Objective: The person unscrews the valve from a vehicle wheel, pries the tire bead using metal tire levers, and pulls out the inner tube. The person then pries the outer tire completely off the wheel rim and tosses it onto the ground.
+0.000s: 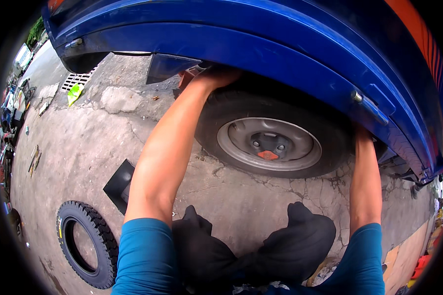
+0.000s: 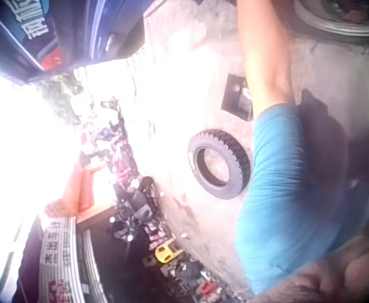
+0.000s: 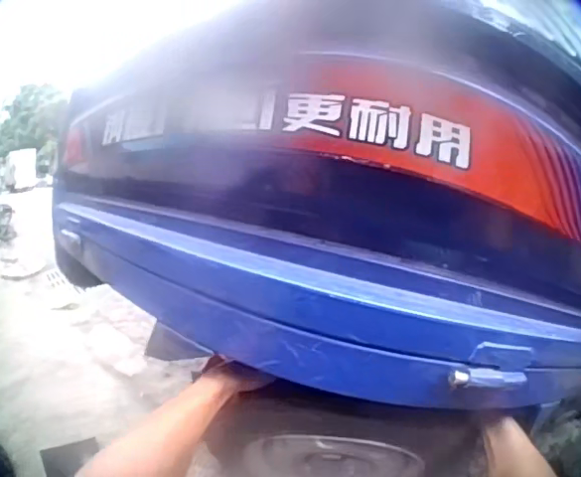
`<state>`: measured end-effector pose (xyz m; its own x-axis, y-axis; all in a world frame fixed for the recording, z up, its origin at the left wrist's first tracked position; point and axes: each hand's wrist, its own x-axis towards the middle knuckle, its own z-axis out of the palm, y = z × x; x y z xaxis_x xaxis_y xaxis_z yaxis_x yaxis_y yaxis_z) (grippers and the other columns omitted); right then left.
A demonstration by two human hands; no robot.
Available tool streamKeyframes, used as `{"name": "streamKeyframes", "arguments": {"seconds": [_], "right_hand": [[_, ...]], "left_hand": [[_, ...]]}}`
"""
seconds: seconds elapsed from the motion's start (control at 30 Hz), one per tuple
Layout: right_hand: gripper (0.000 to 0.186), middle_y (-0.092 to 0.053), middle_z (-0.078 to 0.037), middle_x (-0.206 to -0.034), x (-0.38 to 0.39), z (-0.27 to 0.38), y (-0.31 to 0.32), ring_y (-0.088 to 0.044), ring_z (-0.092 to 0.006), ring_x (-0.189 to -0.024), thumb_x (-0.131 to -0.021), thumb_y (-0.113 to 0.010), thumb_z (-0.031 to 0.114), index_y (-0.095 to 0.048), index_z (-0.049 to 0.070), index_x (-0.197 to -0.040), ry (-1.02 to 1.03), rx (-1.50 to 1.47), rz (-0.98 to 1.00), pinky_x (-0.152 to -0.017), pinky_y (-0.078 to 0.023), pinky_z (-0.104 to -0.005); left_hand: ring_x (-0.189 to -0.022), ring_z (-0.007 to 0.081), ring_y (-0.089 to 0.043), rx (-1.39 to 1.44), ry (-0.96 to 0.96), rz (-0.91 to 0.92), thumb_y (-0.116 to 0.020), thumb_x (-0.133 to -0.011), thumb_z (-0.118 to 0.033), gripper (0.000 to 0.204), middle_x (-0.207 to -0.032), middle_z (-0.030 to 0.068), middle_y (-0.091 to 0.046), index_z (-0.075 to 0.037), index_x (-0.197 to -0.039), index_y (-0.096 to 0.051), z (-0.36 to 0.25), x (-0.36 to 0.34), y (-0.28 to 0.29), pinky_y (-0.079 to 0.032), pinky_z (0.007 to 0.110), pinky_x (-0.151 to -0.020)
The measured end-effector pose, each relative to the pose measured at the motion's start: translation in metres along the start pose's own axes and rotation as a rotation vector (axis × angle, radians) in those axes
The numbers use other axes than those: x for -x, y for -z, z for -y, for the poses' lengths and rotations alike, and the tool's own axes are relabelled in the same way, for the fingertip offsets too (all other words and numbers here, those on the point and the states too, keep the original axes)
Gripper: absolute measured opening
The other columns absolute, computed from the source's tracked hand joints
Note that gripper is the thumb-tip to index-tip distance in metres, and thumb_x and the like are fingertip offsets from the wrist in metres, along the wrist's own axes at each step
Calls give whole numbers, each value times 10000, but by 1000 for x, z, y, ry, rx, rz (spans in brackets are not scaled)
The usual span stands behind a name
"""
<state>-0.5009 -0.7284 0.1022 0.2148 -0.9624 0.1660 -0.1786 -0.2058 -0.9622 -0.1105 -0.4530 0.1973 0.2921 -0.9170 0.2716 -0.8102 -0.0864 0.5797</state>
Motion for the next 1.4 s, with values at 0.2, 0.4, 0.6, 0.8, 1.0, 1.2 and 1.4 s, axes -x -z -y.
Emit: {"name": "streamKeyframes", "arguments": {"seconds": [0.2,0.4,0.6,0.8,1.0,1.2,1.4], "right_hand": [[641,-332,-166,-1397,47,-47,50,-317,-272,-1296,-928,-414,468,-392,-52,-1303,-283,-379,82,-1107,-212,-379],[641,-376,-136,-1394,30,-12,42,-371,-251,-1271,-940,-412,480,-370,-13,-1348,-44,181,109,-1082,-272,-355],[622,-397,-127,-1386,7,-11,39,-390,-244,-1259,-948,-410,466,-367,4,-1362,2,153,-23,-1070,-293,-346],[603,-418,-118,-1378,-4,-36,21,-408,-236,-1248,-955,-409,452,-364,21,-1375,-34,74,-2,-1058,-315,-337],[586,-440,-109,-1369,7,-107,77,-427,-229,-1237,-963,-408,438,-361,38,-1388,-294,-154,19,-1046,-337,-327],[583,-452,-122,-1353,13,-56,46,-434,-235,-1230,-959,-411,433,-376,32,-1380,77,500,-67,-1039,-343,-339],[598,-455,-130,-1346,3,-15,51,-437,-243,-1226,-953,-414,447,-379,25,-1375,206,509,-101,-1037,-345,-346]], "left_hand": [[-1239,184,-383,345,144,38,-419,-949,-399,557,-1360,99,-432,-39,-1373,-374,74,4,-21,-361,334,-961],[-1265,231,-425,202,184,43,-437,-920,-476,618,-1402,135,-424,-46,-1363,-414,68,2,-24,-333,329,-1012],[-1117,243,-524,-170,2,-95,-504,-900,-343,412,-1219,162,-558,-45,-1178,-564,-6,-28,-14,-424,377,-922],[-870,254,-584,-39,-275,-243,-516,-892,-267,258,-954,146,-631,-42,-966,-618,-2,-28,-18,-469,378,-777],[-1154,286,-519,-62,215,-127,-465,-920,-396,473,-1226,176,-576,-40,-1208,-586,47,-3,-25,-387,354,-972],[-1279,259,-413,430,278,112,-404,-942,-457,579,-1367,152,-467,-55,-1358,-434,86,26,-2,-286,335,-1058],[-1233,227,-406,-123,153,116,-336,-975,-417,511,-1363,61,-451,-72,-1344,-409,22,-9,-13,-315,327,-992]]}}
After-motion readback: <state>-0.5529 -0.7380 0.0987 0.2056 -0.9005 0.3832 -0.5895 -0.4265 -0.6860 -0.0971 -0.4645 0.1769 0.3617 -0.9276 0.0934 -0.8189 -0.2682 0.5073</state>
